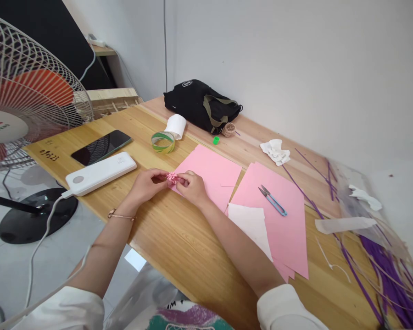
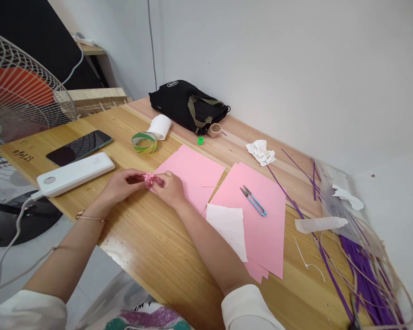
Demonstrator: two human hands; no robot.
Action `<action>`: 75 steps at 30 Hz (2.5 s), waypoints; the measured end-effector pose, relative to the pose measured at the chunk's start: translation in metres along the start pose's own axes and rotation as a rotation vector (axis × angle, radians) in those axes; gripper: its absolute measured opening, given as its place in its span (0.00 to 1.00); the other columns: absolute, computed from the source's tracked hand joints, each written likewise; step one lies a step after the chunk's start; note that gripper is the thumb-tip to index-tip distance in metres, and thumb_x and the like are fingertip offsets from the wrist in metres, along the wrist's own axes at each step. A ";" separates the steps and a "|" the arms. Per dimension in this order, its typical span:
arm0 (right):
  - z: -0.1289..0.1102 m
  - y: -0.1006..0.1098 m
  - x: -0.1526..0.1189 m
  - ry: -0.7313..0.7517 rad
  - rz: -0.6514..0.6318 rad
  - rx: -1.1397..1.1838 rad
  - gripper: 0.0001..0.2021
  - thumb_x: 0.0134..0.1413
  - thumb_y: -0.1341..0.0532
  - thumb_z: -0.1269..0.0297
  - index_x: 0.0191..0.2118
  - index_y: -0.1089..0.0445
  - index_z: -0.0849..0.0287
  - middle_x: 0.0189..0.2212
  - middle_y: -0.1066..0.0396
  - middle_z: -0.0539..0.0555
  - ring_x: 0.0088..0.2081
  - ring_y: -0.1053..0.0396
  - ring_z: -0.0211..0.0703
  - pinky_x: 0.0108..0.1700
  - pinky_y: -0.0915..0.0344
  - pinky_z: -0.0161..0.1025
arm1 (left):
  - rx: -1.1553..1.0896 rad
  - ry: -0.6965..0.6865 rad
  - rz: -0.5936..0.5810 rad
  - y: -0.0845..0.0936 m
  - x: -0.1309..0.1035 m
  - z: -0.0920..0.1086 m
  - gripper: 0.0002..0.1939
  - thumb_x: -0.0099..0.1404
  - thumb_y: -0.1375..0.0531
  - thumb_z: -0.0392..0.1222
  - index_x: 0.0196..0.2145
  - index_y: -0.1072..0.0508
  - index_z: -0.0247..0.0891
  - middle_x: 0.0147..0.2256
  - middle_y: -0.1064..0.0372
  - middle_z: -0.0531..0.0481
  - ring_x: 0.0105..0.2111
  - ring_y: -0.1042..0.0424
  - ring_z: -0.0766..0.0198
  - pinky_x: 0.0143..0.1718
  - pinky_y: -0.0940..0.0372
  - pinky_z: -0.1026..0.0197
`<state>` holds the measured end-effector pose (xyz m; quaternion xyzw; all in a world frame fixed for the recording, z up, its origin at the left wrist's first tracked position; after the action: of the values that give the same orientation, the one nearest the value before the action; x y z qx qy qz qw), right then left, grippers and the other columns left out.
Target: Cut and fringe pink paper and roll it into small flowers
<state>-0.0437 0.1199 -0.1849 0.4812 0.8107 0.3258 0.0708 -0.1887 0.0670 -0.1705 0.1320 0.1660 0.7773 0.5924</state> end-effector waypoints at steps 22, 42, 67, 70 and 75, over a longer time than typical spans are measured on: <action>-0.001 0.001 0.001 -0.012 -0.039 -0.031 0.09 0.47 0.38 0.71 0.37 0.24 0.58 0.28 0.31 0.50 0.29 0.36 0.35 0.34 0.39 0.33 | 0.034 -0.023 -0.019 0.000 -0.001 0.001 0.21 0.43 0.34 0.54 0.32 0.25 0.37 0.32 0.25 0.46 0.34 0.28 0.58 0.37 0.34 0.58; 0.000 0.001 0.001 -0.022 -0.032 -0.036 0.12 0.46 0.40 0.74 0.38 0.24 0.58 0.28 0.31 0.50 0.28 0.37 0.35 0.33 0.39 0.33 | -0.059 0.011 -0.019 0.001 0.001 -0.002 0.23 0.44 0.35 0.52 0.36 0.25 0.36 0.34 0.24 0.45 0.35 0.27 0.57 0.41 0.33 0.55; 0.002 -0.001 0.000 0.010 -0.033 0.006 0.07 0.49 0.38 0.69 0.35 0.24 0.60 0.26 0.34 0.50 0.28 0.36 0.35 0.33 0.40 0.33 | -0.048 0.080 0.089 0.004 -0.002 0.010 0.13 0.45 0.38 0.46 0.28 0.24 0.36 0.31 0.23 0.46 0.33 0.26 0.57 0.38 0.31 0.58; 0.002 -0.001 0.001 0.011 -0.035 0.000 0.07 0.49 0.38 0.70 0.35 0.24 0.60 0.26 0.34 0.50 0.29 0.36 0.36 0.33 0.40 0.33 | -0.025 0.106 0.124 0.006 -0.003 0.012 0.10 0.45 0.39 0.43 0.27 0.24 0.37 0.31 0.23 0.47 0.33 0.26 0.58 0.38 0.31 0.59; 0.001 0.000 0.001 0.009 -0.043 -0.006 0.06 0.49 0.38 0.70 0.35 0.24 0.60 0.26 0.33 0.50 0.28 0.36 0.35 0.33 0.40 0.33 | 0.028 0.105 0.117 0.005 -0.002 0.009 0.09 0.47 0.39 0.44 0.26 0.24 0.38 0.29 0.23 0.49 0.31 0.26 0.59 0.36 0.32 0.62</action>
<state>-0.0439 0.1208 -0.1860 0.4619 0.8202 0.3290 0.0758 -0.1887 0.0646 -0.1599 0.1088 0.1997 0.8141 0.5343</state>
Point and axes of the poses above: each hand's wrist, its own x-axis towards the middle knuckle, its own y-axis out of the back of the hand, z = x × y, the point moved 3 cm from there along x, towards the middle knuckle
